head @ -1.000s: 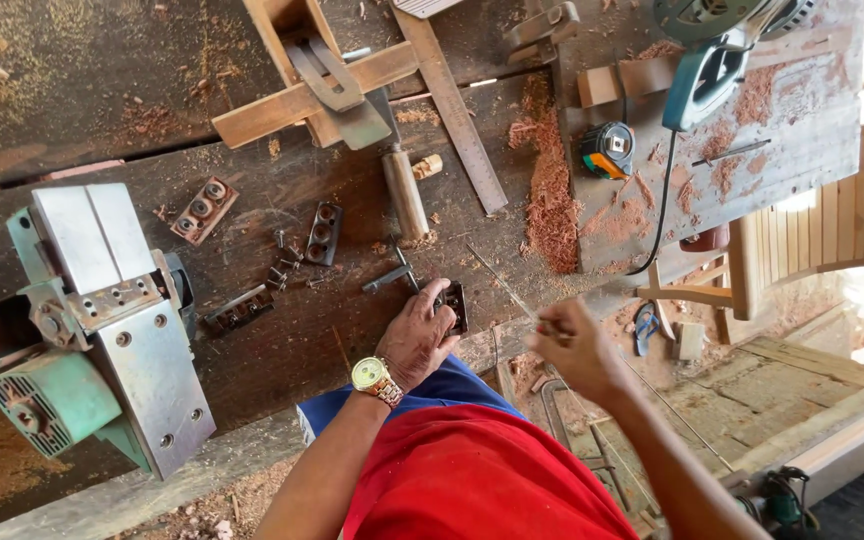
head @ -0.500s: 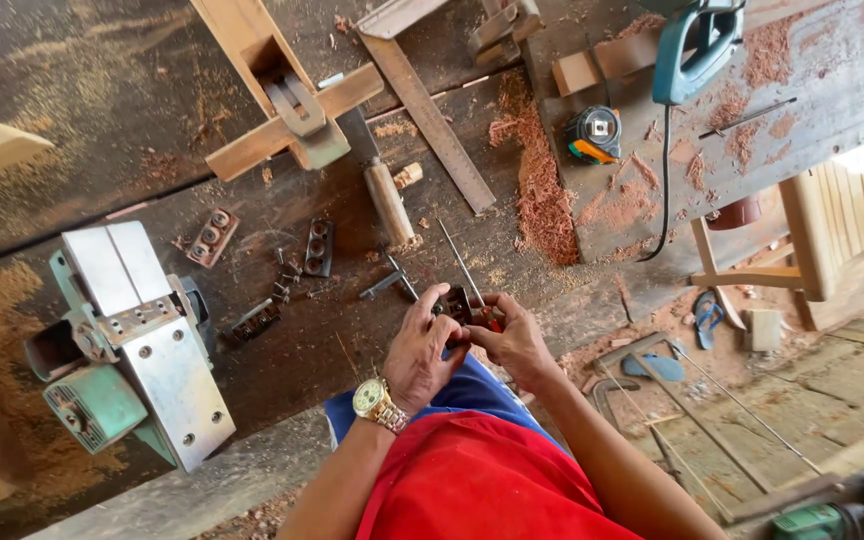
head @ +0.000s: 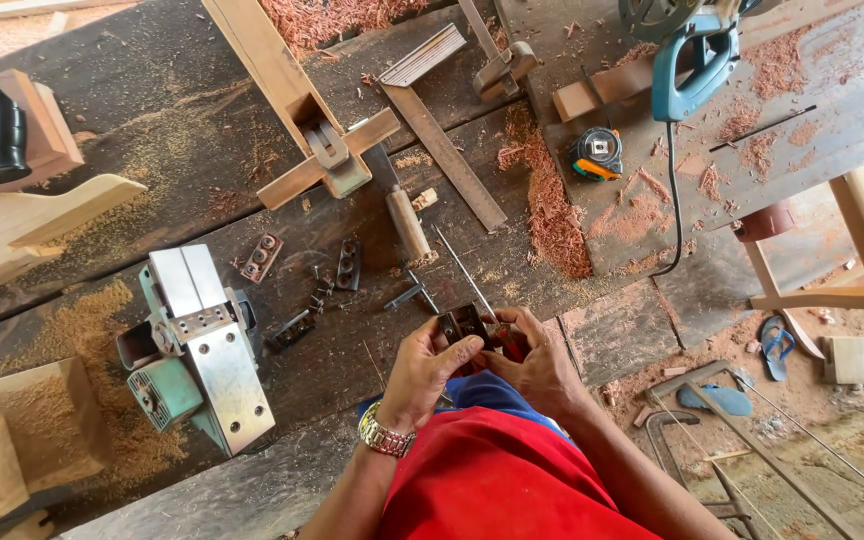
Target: The person rummages through a cardboard box of tools, takes out a file and a small metal part, and files the metal part by hand over the workbench, repositioning it repeatedly. At the end they set the file and part down on the bench.
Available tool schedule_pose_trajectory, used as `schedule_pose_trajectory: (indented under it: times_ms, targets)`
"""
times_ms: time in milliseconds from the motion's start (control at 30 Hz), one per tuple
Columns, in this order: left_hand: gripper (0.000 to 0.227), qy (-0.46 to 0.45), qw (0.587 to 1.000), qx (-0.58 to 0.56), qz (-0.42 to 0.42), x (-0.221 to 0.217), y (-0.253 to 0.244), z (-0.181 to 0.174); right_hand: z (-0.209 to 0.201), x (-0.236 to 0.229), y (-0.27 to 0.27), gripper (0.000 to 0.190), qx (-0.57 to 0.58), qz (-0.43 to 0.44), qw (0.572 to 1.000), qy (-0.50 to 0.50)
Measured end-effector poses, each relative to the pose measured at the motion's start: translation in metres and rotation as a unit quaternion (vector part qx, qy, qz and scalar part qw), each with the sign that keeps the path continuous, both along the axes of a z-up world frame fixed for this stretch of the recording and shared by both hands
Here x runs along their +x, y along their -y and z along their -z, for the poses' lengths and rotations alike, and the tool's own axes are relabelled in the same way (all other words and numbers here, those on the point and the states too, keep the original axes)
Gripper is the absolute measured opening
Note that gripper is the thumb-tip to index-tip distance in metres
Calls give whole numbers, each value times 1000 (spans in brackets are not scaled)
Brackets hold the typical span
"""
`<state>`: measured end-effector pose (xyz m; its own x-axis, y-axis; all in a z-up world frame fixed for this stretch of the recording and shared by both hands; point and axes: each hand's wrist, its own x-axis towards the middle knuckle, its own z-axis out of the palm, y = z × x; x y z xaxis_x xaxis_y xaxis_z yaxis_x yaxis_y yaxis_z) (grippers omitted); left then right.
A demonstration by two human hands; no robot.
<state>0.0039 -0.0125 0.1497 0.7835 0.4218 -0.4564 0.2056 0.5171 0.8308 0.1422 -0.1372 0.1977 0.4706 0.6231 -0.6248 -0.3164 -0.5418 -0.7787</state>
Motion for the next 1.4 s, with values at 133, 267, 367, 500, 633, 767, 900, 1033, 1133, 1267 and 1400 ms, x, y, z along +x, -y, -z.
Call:
schedule_pose_trajectory:
  times_ms: [133, 267, 367, 500, 633, 767, 900, 1033, 1133, 1267, 1400]
  targets:
    - [49, 66, 987, -144, -18, 4, -1, -19, -14, 2, 6, 50, -26, -48, 996, 69]
    - [42, 55, 991, -123, -19, 3, -1, -27, -15, 16, 21, 50, -31, -149, 947, 283]
    - [32, 58, 994, -85, -40, 0, -1, -34, -14, 30, 29, 23, -18, -132, 941, 311]
    - [29, 67, 996, -33, -39, 1, 3, -50, -39, 38, 28, 24, 82, -121, 958, 247]
    - [30, 93, 992, 7, -83, 4, 4, -65, -57, 19, 17, 38, -18, -182, 937, 297]
    - [36, 150, 984, 9, -99, 8, 4, -80, -72, 11, 5, 61, 12, -134, 963, 235]
    - [34, 191, 979, -20, -73, 7, 2, -85, -93, 22, 2, 80, 80, -187, 922, 329]
    - [30, 151, 988, 17, 0, 2, 4, -90, -111, 40, 2, 89, 153, -305, 858, 385]
    - [39, 100, 994, 33, 38, -3, 11, -89, -112, 44, 1, 85, 96, -413, 830, 362]
    - [51, 98, 992, -82, 11, -2, 18, -94, -108, 42, 6, 82, 97, -453, 811, 358]
    - [59, 90, 993, -73, 1, -5, 23, -90, -110, 40, 6, 88, 118, -440, 818, 353]
